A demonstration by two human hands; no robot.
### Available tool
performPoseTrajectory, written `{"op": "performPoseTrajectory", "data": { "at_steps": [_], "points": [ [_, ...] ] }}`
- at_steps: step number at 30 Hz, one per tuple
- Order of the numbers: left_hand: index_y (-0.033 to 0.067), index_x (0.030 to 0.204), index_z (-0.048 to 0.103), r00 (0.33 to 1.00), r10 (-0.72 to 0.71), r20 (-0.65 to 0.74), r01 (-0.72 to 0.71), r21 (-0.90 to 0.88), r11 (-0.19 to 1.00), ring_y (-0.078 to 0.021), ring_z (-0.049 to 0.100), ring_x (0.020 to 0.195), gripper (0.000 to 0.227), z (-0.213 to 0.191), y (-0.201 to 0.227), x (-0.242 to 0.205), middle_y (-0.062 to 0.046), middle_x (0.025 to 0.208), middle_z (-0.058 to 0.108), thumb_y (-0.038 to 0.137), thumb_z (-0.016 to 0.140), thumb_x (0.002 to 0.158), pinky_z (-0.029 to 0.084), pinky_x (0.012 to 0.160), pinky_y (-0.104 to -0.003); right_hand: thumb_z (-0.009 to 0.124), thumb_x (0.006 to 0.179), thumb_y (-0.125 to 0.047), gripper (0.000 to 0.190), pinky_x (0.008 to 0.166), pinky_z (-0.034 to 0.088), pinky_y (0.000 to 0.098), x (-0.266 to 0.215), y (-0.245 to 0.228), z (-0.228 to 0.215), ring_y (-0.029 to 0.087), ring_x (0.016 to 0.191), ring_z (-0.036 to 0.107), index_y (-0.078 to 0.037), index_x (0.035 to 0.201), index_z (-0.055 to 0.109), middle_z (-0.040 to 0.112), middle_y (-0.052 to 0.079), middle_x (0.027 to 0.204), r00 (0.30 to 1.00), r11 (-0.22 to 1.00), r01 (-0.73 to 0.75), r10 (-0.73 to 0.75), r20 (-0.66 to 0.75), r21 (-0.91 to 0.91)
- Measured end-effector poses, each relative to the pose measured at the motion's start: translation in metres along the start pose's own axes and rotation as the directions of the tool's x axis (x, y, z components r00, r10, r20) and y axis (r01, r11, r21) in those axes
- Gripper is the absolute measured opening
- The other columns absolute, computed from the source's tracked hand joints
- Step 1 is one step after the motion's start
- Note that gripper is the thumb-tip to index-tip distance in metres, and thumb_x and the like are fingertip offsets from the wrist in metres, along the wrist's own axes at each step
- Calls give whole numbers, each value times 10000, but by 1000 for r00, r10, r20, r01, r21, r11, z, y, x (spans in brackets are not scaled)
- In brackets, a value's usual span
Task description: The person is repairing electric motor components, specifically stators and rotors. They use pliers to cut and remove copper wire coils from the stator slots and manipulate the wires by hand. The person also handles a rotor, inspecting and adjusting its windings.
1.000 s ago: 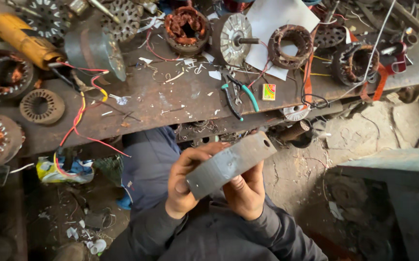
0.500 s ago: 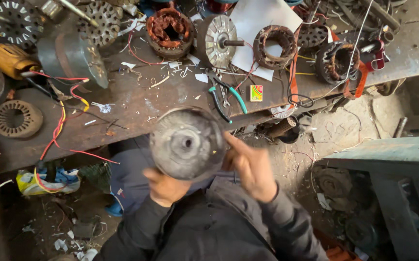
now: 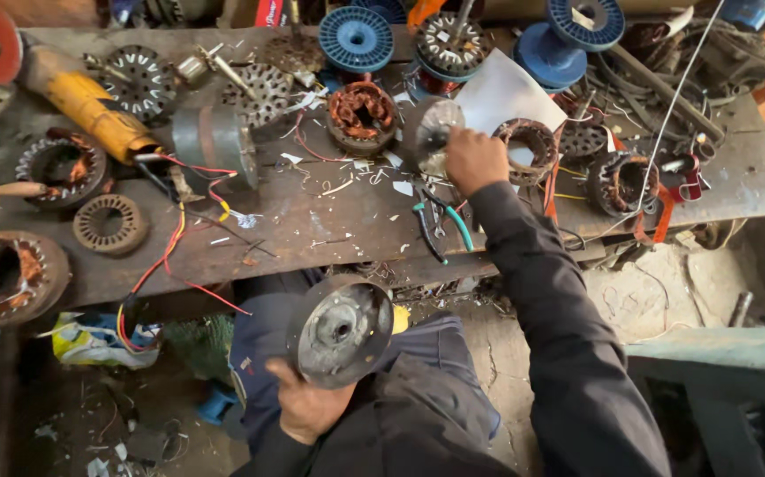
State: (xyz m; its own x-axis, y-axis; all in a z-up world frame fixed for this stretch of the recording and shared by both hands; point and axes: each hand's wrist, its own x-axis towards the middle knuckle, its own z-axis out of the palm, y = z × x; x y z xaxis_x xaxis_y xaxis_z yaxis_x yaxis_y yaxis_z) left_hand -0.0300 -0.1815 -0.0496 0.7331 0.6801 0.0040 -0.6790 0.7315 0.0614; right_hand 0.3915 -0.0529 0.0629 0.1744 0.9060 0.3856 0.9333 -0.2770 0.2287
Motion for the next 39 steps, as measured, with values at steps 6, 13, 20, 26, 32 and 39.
{"op": "performPoseTrajectory", "data": {
  "at_steps": [6, 13, 20, 26, 32, 39],
  "points": [
    [56, 1605, 303, 998, 50, 29, -56, 254, 966, -354, 296, 1521, 1079, 27, 19, 7, -140, 1662, 328, 773, 545, 836, 182, 1246, -558, 672, 974, -174, 129, 637, 487, 495, -107, -3, -9, 398, 774, 649, -67, 1019, 615, 664, 164, 857, 888, 868, -250, 382, -256, 429],
    [72, 1610, 286, 995, 82, 59, -98, 382, 919, -336, 309, 1531, 1005, 69, 18, 61, -128, 1653, 340, 720, 564, 893, 213, 1266, -551, 589, 729, -81, 538, 889, 551, 351, -264, -54, -55, 207, 1015, 697, -71, 1266, 581, 707, 93, 1118, 760, -189, -61, 628, 168, 980],
    [69, 1620, 332, 974, 32, 223, -125, 421, 898, -327, 376, 1523, 913, 109, -8, 94, -118, 1635, 425, 675, 549, 972, 252, 1283, -519, 597, 819, -82, 428, 1001, 518, 336, -287, -68, -114, 235, 1149, 690, 53, 1218, 675, 731, 146, 1213, 858, 113, -207, 499, 125, 972],
    [130, 1564, 385, 994, 91, -62, -69, 290, 954, -294, 419, 1467, 807, 122, -21, 104, -66, 1587, 448, 655, 524, 968, 292, 1248, -515, 584, 884, -62, 233, 635, 544, 295, -270, -70, -111, 170, 734, 693, 76, 1030, 702, 747, 110, 876, 819, -124, -267, 493, 293, 956],
    [130, 1554, 427, 964, 204, -169, -160, 240, 957, -288, 437, 1432, 771, 123, -7, 106, -80, 1562, 473, 660, 484, 997, 316, 1219, -497, 538, 1053, -76, 241, 492, 442, 282, -233, -61, -92, 137, 542, 586, 50, 893, 666, 667, 99, 691, 729, -243, -354, 534, 429, 903],
    [164, 1557, 403, 942, 300, -151, -239, 326, 915, -284, 424, 1447, 775, 102, 9, 82, -58, 1588, 441, 660, 489, 968, 322, 1211, -541, 566, 946, 68, 160, 779, 580, 354, -128, -39, 27, 219, 879, 715, 34, 1079, 648, 716, 116, 1019, 697, -588, 22, 589, 409, 809]
  ]
}}
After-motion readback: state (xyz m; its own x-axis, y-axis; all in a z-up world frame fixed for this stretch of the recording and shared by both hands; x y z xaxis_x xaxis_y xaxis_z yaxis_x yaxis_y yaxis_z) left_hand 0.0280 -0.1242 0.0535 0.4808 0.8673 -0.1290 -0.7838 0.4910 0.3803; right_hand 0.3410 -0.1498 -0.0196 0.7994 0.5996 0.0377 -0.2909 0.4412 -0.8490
